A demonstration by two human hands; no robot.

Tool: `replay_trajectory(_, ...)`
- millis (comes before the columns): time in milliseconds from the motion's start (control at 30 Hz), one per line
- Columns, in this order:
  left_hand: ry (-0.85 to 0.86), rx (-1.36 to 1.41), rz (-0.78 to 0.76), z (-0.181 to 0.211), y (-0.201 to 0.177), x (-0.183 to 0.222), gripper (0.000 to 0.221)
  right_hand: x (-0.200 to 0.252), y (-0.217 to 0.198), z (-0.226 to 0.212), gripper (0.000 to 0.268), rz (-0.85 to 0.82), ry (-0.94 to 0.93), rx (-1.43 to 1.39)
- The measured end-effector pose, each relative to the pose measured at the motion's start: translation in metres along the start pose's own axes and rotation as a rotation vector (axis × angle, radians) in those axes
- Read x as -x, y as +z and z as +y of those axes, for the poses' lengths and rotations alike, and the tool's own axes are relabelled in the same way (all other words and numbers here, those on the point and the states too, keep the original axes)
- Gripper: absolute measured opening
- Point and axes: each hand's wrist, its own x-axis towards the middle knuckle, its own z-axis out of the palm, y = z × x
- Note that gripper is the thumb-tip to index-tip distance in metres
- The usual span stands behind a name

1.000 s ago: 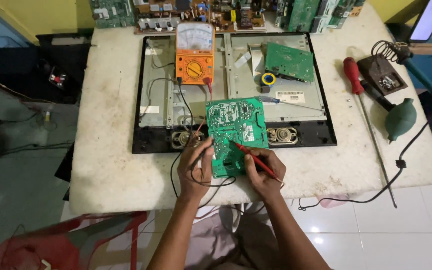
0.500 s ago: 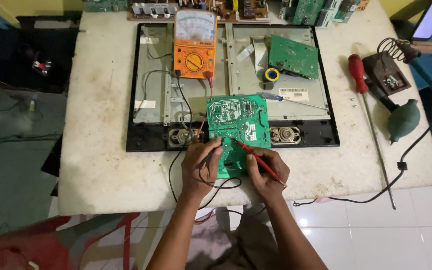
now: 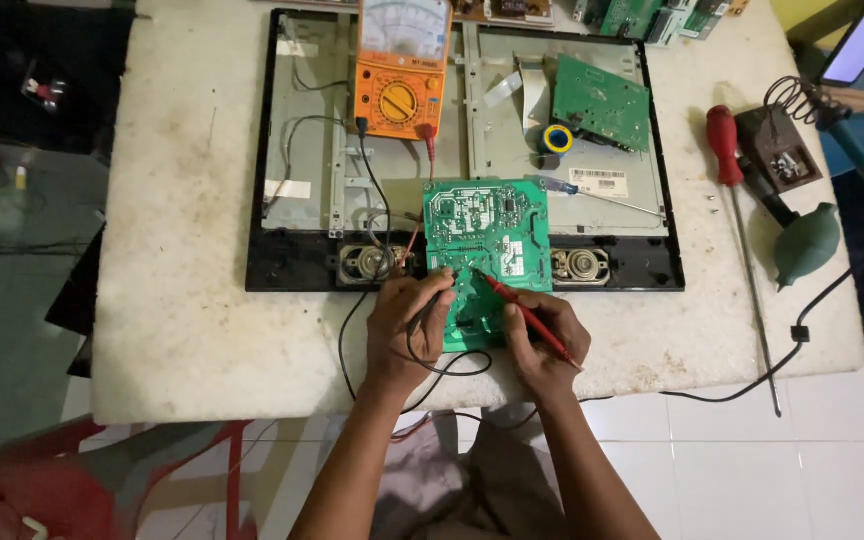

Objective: Testing a circuit board using an analog multimeter to diagnose faults on an electronics repair bench.

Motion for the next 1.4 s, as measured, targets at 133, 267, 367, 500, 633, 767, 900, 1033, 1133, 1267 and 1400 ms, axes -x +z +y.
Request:
replay_trajectory(133, -0.031, 0.051, -0.009, 0.007, -0.004, -0.005, 0.016, 0.000, 0.001, -0.005, 0.016, -0.003, -0.008, -0.001)
replay_trajectory(267, -0.035, 0.130, 0.059, 0.013, -0.009, -0.015, 0.014, -0.002, 0.003, -0.002, 0.017, 0.014, -0.012, -0.013)
replay_trajectory(367, -0.065, 0.175, 0.059, 0.014, -0.011, -0.013, 0.014, 0.000, 0.002, -0.002, 0.017, 0.014, -0.004, -0.019)
replay_trajectory(500, -0.077, 0.144, 0.023, 0.017, -0.013, -0.013, 0.014, -0.001, 0.001, 0.000, 0.016, 0.008, -0.021, -0.017)
replay_trajectory(633, -0.114, 0.223, 0.015, 0.019, -0.011, -0.013, 0.015, 0.001, 0.001, -0.001, 0.016, 0.018, -0.017, -0.036)
replay_trajectory(767, -0.112, 0.205, 0.004, 0.019, -0.012, -0.013, 0.015, 0.001, 0.003, 0.000, 0.016, 0.023, -0.023, -0.040)
replay_trajectory(900, -0.065, 0.164, 0.013, 0.013, -0.009, -0.010, 0.012, 0.000, 0.003, -0.005, 0.017, 0.025, 0.003, -0.060)
replay_trajectory(1033, -0.048, 0.171, 0.003, 0.013, -0.009, -0.012, 0.013, -0.001, 0.004, -0.004, 0.017, 0.030, -0.004, -0.063)
replay_trajectory(1133, -0.071, 0.208, 0.005, 0.011, -0.007, -0.010, 0.012, -0.003, 0.005, -0.006, 0.017, 0.029, -0.007, -0.055)
replay_trajectory(1267, -0.084, 0.221, -0.001, 0.013, -0.008, -0.011, 0.012, -0.003, 0.004, -0.006, 0.016, 0.020, -0.006, -0.053)
replay_trajectory(1400, -0.079, 0.206, -0.013, 0.012, -0.009, -0.012, 0.014, 0.002, 0.004, 0.003, 0.015, 0.036, 0.020, -0.101)
